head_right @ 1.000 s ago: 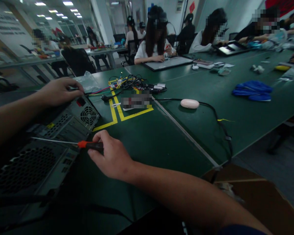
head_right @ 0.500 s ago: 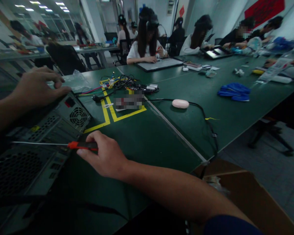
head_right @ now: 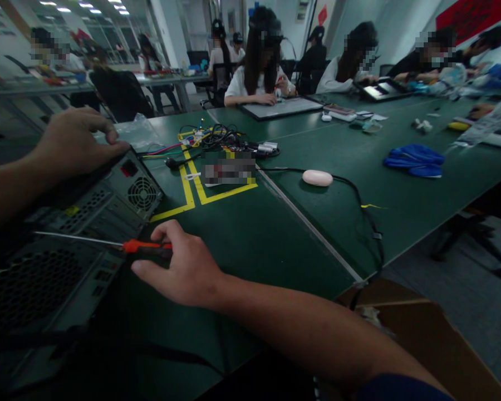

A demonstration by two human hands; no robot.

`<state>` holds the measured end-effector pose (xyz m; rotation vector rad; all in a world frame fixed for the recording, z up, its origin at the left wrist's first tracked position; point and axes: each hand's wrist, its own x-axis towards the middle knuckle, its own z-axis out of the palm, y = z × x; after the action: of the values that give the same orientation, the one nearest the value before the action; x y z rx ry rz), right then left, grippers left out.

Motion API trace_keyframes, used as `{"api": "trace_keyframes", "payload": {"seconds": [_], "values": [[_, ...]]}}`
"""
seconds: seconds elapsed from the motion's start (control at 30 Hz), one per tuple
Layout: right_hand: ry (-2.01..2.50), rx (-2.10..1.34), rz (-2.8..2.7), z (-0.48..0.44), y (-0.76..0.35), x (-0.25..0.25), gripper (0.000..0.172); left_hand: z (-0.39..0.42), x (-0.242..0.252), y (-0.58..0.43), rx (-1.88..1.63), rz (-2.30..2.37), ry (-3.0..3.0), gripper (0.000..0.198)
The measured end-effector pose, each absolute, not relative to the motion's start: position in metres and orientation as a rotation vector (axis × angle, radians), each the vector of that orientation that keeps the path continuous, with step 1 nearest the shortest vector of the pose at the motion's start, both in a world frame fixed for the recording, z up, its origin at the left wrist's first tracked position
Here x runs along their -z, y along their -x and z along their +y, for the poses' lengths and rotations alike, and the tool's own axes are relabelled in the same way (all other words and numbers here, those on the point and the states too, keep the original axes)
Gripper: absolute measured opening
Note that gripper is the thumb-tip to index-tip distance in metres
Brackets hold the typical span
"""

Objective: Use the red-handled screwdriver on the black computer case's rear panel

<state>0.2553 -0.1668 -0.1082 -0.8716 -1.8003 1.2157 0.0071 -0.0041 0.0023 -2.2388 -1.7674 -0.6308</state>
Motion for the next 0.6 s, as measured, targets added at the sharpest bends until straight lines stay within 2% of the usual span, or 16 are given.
{"api": "trace_keyframes", "payload": {"seconds": [0.37, 0.6], "values": [[0.875, -1.141, -1.794, -0.1661, -0.2509, 0.1113, 0.019, -0.0053, -0.0059, -0.0074, 0.498, -1.764, 2.247, 0.032], [0.891, -1.185, -1.748, -0.1661, -0.2497, 0.1111, 0.017, -0.0093, -0.0056, -0.0091, 0.466, -1.830, 2.165, 0.034]]}}
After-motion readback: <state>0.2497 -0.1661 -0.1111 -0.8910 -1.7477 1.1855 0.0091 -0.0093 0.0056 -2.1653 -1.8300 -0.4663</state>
